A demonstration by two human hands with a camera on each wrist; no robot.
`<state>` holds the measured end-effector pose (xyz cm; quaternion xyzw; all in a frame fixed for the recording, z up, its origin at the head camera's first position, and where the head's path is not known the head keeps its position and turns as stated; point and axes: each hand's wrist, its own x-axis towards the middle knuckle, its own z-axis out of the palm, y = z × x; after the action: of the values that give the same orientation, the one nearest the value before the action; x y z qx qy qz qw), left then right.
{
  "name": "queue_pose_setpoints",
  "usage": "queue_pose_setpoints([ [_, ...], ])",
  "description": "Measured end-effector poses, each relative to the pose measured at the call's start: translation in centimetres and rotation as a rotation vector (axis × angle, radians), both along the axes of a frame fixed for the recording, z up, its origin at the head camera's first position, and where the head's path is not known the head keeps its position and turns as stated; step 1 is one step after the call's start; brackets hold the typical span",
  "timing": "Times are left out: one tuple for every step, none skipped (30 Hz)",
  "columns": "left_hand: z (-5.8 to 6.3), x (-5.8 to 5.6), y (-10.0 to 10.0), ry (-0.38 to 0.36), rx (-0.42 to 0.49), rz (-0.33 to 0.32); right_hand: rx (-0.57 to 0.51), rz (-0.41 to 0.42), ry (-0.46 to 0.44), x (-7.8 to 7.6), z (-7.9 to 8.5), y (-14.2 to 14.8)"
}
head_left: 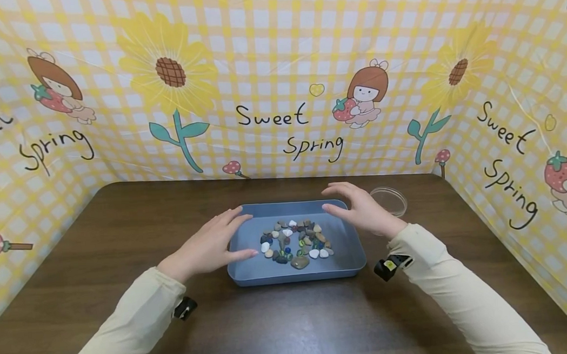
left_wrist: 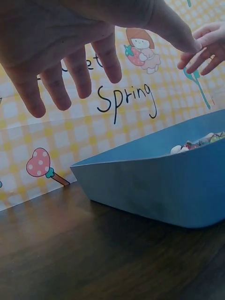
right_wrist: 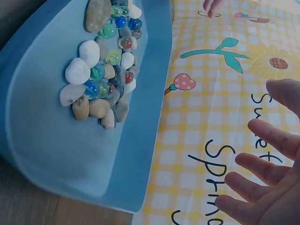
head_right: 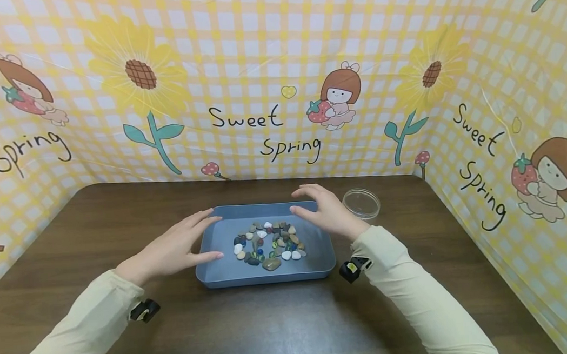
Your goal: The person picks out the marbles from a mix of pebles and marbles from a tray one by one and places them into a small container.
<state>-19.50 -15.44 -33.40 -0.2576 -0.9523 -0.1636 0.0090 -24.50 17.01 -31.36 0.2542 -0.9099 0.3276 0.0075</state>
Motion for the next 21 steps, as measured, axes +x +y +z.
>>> queue_pose_setpoints([
  [-0.1,0.0,0.0,-0.002,-0.003,-0.002,-0.022,-0.007,-0.021,-0.1,0.0,-0.1],
  [-0.2,0.1,0.0,-0.005,-0.006,-0.003,-0.044,-0.013,-0.043,-0.2,0.0,-0.1],
  [-0.3,0.1,-0.1,-0.006,-0.008,-0.005,-0.065,-0.016,-0.062,-0.3,-0.1,-0.2],
  [-0.4,0.1,-0.1,-0.005,-0.011,-0.007,-0.084,-0.019,-0.08,-0.4,-0.1,-0.3],
  [-0.6,0.1,-0.1,-0.003,-0.014,-0.009,-0.102,-0.021,-0.096,-0.5,-0.1,-0.4],
  [-0.7,0.2,-0.1,0.0,-0.018,-0.011,-0.114,-0.022,-0.106,-0.7,-0.1,-0.4],
  [-0.8,0.2,-0.1,0.004,-0.023,-0.012,-0.121,-0.016,-0.109,-0.8,-0.2,-0.5],
  [-1.0,0.2,-0.1,0.008,-0.027,-0.013,-0.126,-0.012,-0.111,-1.0,-0.3,-0.6],
  [-1.1,0.3,-0.1,0.01,-0.031,-0.013,-0.128,-0.01,-0.11,-1.2,-0.3,-0.7],
  [-1.3,0.3,-0.1,0.012,-0.036,-0.012,-0.131,-0.009,-0.113,-1.4,-0.4,-0.8],
  [-1.4,0.4,-0.1,0.014,-0.044,-0.01,-0.132,-0.007,-0.115,-1.6,-0.5,-0.9],
  [-1.6,0.4,-0.1,0.014,-0.052,-0.008,-0.135,-0.003,-0.121,-1.8,-0.5,-1.0],
  [-1.8,0.5,-0.1,0.012,-0.055,-0.005,-0.138,0.0,-0.129,-1.9,-0.6,-1.1],
  [-1.9,0.5,-0.2,0.01,-0.06,-0.001,-0.145,-0.002,-0.143,-2.1,-0.6,-1.2],
  [-2.1,0.6,-0.2,0.006,-0.063,0.003,-0.15,0.001,-0.155,-2.2,-0.7,-1.2],
  [-2.2,0.6,-0.2,0.002,-0.067,0.006,-0.155,0.005,-0.167,-2.3,-0.7,-1.3],
  [-2.4,0.7,-0.2,-0.002,-0.071,0.008,-0.16,0.008,-0.179,-2.4,-0.7,-1.4],
  [-2.5,0.7,-0.2,-0.008,-0.072,0.009,-0.165,0.009,-0.19,-2.5,-0.8,-1.4],
  [-2.6,0.7,-0.3,-0.014,-0.074,0.01,-0.168,0.005,-0.204,-2.6,-0.8,-1.5],
  [-2.7,0.8,-0.3,-0.021,-0.077,0.009,-0.171,0.001,-0.219,-2.7,-0.8,-1.5],
  [-2.8,0.8,-0.4,-0.028,-0.077,0.01,-0.171,-0.006,-0.234,-2.8,-0.9,-1.6],
])
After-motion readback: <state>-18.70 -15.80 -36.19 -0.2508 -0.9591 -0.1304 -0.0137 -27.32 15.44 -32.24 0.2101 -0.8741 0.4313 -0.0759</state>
